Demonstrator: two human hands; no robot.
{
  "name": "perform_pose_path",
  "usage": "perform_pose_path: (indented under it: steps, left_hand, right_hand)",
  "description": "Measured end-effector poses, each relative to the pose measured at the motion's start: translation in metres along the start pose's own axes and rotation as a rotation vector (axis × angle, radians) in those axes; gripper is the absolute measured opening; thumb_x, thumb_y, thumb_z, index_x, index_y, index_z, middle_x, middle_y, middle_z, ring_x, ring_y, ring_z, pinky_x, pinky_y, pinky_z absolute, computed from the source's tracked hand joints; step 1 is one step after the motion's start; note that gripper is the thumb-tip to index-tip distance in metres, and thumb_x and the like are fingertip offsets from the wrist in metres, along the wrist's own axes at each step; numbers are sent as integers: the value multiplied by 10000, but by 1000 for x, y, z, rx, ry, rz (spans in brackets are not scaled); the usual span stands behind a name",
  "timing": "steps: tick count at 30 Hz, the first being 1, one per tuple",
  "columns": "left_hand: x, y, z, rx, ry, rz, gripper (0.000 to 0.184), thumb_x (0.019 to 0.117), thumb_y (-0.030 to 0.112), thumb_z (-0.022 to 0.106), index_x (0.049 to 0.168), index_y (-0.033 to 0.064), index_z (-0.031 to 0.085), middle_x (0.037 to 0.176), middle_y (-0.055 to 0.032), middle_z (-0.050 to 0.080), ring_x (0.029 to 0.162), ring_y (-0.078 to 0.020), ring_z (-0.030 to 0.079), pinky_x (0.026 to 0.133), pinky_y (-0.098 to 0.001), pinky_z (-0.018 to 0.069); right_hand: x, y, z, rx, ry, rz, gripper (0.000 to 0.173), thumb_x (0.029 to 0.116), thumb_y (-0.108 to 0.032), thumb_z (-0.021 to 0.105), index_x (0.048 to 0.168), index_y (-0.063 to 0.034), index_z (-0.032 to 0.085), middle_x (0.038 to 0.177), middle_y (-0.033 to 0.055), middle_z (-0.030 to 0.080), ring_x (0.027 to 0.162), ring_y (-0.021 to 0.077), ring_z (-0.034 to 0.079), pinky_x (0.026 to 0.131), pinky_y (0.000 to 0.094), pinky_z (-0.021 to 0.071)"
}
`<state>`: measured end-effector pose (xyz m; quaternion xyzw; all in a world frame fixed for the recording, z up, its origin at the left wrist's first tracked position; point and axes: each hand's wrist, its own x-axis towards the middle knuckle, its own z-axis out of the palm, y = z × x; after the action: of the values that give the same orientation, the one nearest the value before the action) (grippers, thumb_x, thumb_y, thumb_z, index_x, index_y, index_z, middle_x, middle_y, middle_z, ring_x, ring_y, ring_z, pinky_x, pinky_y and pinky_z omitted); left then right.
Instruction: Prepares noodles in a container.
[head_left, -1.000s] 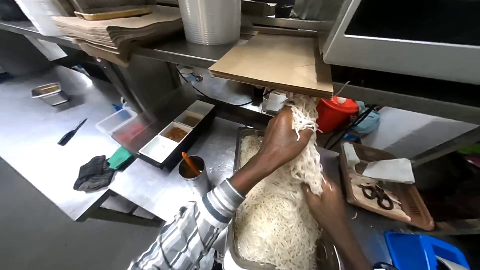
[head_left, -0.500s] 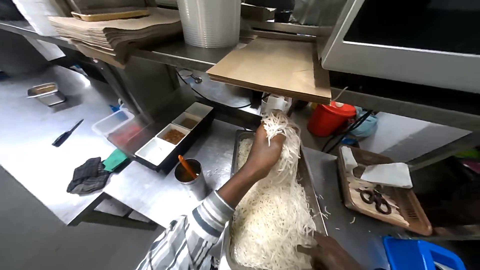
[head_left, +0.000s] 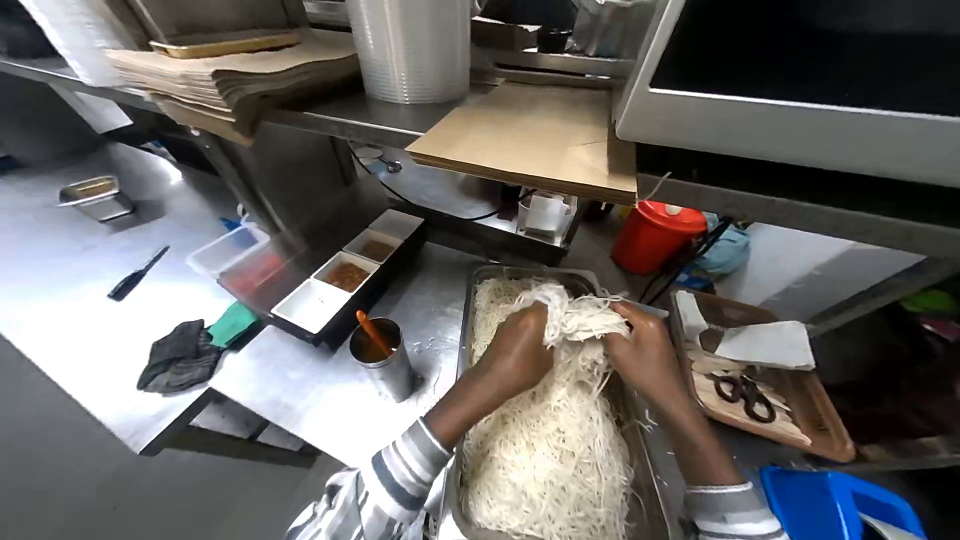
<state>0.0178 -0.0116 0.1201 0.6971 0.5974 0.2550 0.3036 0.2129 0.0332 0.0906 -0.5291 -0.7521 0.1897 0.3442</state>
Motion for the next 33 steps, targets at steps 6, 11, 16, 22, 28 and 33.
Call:
perform_pose_path:
  steps: [6, 11, 16, 22, 28, 33]
  left_hand:
    - [-22, -17, 29, 227, -300, -288, 495, 993, 276, 614, 1402, 8, 532, 1233, -257, 651, 1181, -439, 626, 969, -630, 499]
    - [-56, -29, 57, 394, -528, -300, 443, 964, 173, 656, 1377, 28, 588, 1404, -291, 545, 1354, -534, 449, 1018, -778, 368]
    - [-68, -36, 53, 492, -727, -348, 538, 927, 175, 718, 1400, -12, 544, 1438, -313, 500, 1369, -541, 422, 1003, -781, 366]
    - [-55, -26, 23, 336, -651, -273, 356, 1010, 237, 629, 1259, -18, 623, 1254, -266, 634, 1212, -468, 593, 963, -661, 484]
    - [-42, -46, -8, 309, -680, -302, 456, 958, 366, 709, 1165, -36, 648, 1127, -271, 665, 1102, -461, 639, 908, -663, 501]
    - [3, -73, -13, 158, -539, -377, 598, 982, 484, 650, 1261, -44, 614, 1191, -286, 646, 1148, -443, 625, 982, -632, 485]
  right_hand:
    - [8, -5, -3, -116, 58, 16, 323, 865, 130, 631, 1114, -38, 751, 1093, 224, 700, 1014, 407, 677, 878, 631, 527]
    - [1, 6, 0, -24, 279, 2, 285, 850, 112, 557, 1026, -7, 748, 1081, 224, 679, 1024, 388, 652, 871, 605, 522]
    - [-24, 18, -8, -161, -230, 101, 254, 815, 55, 656, 1007, -68, 768, 1038, 154, 722, 980, 329, 692, 853, 568, 555]
    - [-50, 13, -14, -179, -219, 107, 329, 753, 69, 705, 1079, 26, 715, 1032, 234, 700, 954, 405, 687, 827, 617, 546]
    - [-70, 10, -50, -33, -599, 37, 297, 900, 19, 649, 1178, -26, 741, 1155, 212, 712, 979, 351, 716, 859, 529, 591]
    - [-40, 37, -26, -63, -607, 146, 299, 1010, -128, 564, 1265, -79, 712, 1177, 155, 722, 1011, 295, 714, 916, 520, 570]
